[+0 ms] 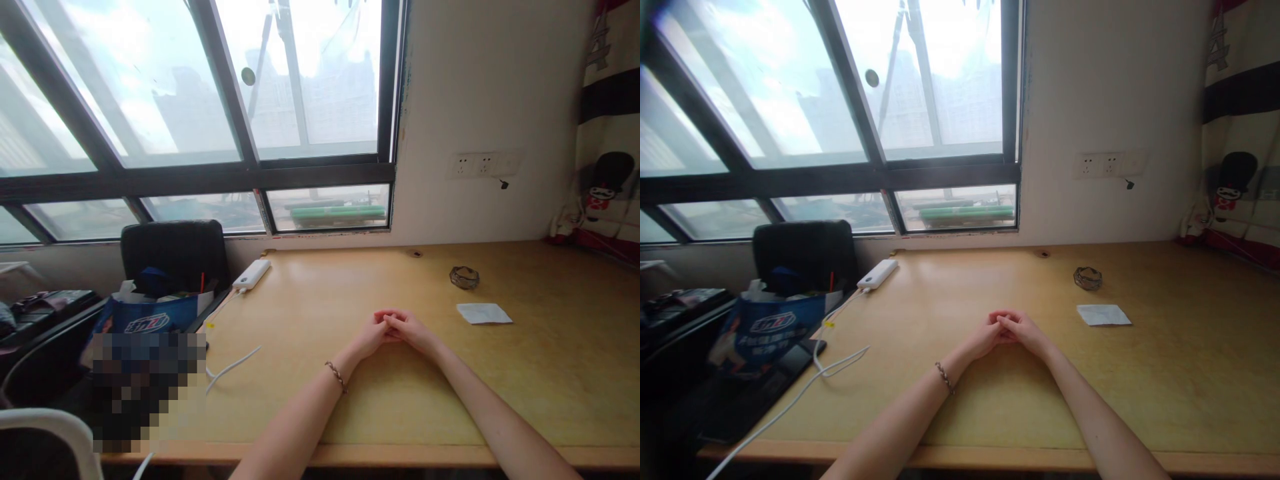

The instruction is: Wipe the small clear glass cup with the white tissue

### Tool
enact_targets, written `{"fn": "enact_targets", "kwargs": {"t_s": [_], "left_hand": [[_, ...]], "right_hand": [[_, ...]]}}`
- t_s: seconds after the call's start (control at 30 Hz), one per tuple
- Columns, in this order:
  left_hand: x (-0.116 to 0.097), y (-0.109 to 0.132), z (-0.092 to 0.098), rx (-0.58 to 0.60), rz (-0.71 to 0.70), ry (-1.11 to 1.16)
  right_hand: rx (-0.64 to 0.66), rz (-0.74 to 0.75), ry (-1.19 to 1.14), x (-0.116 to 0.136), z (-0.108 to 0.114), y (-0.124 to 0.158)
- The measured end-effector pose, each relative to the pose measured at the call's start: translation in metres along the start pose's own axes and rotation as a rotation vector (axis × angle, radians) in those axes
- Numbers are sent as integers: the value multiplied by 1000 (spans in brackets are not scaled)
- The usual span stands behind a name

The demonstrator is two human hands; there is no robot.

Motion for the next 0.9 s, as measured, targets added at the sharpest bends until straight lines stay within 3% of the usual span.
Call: {"fn": "enact_targets", "kwargs": {"t_s": [0.1,0.2,0.27,0.33,0.43,0.53,0.63,0.7,0.8,0.9], "left_hand": [[-2,0,-3,12,-17,-26],[-9,-2,2,-3,-116,-132],[-16,-3,15,-103,-183,-321],[-29,-2,33,-252,-239,-585],[-49,2,51,-409,-311,-856],[-58,2,55,-433,-321,-889],[-60,3,53,-424,-326,-899],[-60,3,50,-412,-336,-913],[-61,3,48,-392,-345,-933],[-65,4,47,-386,-361,-970]], "right_hand": [[-75,109,176,6,1,2],[-293,248,440,16,12,7],[-474,302,624,23,27,10],[-733,313,817,29,51,15],[-1218,111,997,31,99,32],[-1471,-201,1006,23,138,51],[-1458,-366,1003,17,155,57],[-1360,-365,1032,17,152,50],[-1089,-193,1057,20,125,27],[-740,51,989,19,77,7]]}}
Point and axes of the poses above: each hand's wrist, its own y-axis away from the middle knuckle, its own z-axis out of the back of the hand, x = y × z, the point moved 6 cm from there along -y, towards the middle knuckle, and after that the axes turned 13 degrees about -z, right-handed, at the moved point
